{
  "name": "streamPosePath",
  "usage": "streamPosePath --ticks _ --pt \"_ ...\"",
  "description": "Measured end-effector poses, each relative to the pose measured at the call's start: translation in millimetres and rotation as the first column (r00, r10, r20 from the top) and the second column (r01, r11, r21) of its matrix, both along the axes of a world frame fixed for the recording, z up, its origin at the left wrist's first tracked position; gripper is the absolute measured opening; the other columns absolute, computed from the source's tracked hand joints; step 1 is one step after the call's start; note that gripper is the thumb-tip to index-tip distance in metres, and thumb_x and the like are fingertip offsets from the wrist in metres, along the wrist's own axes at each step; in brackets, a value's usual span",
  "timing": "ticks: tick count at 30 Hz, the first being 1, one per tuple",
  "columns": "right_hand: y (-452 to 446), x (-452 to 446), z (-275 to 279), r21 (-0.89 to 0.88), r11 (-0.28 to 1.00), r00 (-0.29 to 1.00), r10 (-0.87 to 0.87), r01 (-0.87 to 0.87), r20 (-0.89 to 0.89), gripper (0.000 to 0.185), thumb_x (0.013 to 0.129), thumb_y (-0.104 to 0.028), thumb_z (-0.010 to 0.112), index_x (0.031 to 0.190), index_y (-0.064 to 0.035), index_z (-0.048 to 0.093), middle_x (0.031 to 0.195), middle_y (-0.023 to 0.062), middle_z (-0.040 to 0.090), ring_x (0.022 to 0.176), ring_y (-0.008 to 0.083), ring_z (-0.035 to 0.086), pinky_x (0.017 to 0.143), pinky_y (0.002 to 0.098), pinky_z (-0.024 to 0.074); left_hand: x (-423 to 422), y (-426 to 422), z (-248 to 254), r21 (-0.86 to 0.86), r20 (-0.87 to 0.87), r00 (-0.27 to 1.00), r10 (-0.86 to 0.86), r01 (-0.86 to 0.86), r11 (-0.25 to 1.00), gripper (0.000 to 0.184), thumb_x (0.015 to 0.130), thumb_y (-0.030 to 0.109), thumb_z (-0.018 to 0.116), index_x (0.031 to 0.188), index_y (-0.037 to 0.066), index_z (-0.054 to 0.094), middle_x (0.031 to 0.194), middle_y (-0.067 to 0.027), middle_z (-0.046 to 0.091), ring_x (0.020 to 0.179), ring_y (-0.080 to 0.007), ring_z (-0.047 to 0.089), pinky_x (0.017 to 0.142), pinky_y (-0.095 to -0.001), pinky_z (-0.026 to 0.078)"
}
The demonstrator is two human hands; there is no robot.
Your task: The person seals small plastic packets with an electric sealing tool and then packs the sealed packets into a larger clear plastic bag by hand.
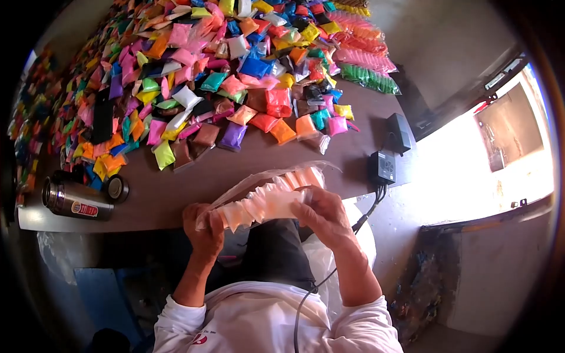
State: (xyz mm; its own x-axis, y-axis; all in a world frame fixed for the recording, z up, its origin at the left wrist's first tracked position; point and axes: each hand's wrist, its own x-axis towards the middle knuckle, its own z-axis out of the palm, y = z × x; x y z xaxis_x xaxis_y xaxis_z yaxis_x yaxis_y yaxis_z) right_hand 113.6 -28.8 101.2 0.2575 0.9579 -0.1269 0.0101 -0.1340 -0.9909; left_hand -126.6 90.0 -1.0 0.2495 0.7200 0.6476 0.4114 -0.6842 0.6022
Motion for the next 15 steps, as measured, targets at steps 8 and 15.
streamPosePath --ticks 8,15 --pt "31 2 2 -0.082 0.994 0.998 0.069 -0.070 -0.013 0.029 0.100 -0.027 0.053 0.106 0.0012 0.058 0.092 0.0089 0.061 0.073 0.0171 0.062 0.065 0.0288 0.0522 -1 0 3 -0.035 -0.010 1.000 -0.005 0.005 0.999 0.012 0.081 0.018 0.061 0.076 0.007 0.059 0.075 -0.0088 0.060 0.073 -0.0303 0.057 0.081 -0.0425 0.046" --pt "32 15 4 -0.053 0.999 0.995 0.013 -0.007 0.102 0.025 0.099 -0.022 0.051 0.104 0.0019 0.057 0.088 0.0096 0.061 0.070 0.0156 0.062 0.061 0.0290 0.0513 -2 -1 3 -0.038 -0.066 0.997 -0.036 0.034 0.999 0.013 0.089 0.013 0.054 0.085 0.003 0.060 0.081 -0.0134 0.062 0.076 -0.0348 0.058 0.088 -0.0452 0.046"
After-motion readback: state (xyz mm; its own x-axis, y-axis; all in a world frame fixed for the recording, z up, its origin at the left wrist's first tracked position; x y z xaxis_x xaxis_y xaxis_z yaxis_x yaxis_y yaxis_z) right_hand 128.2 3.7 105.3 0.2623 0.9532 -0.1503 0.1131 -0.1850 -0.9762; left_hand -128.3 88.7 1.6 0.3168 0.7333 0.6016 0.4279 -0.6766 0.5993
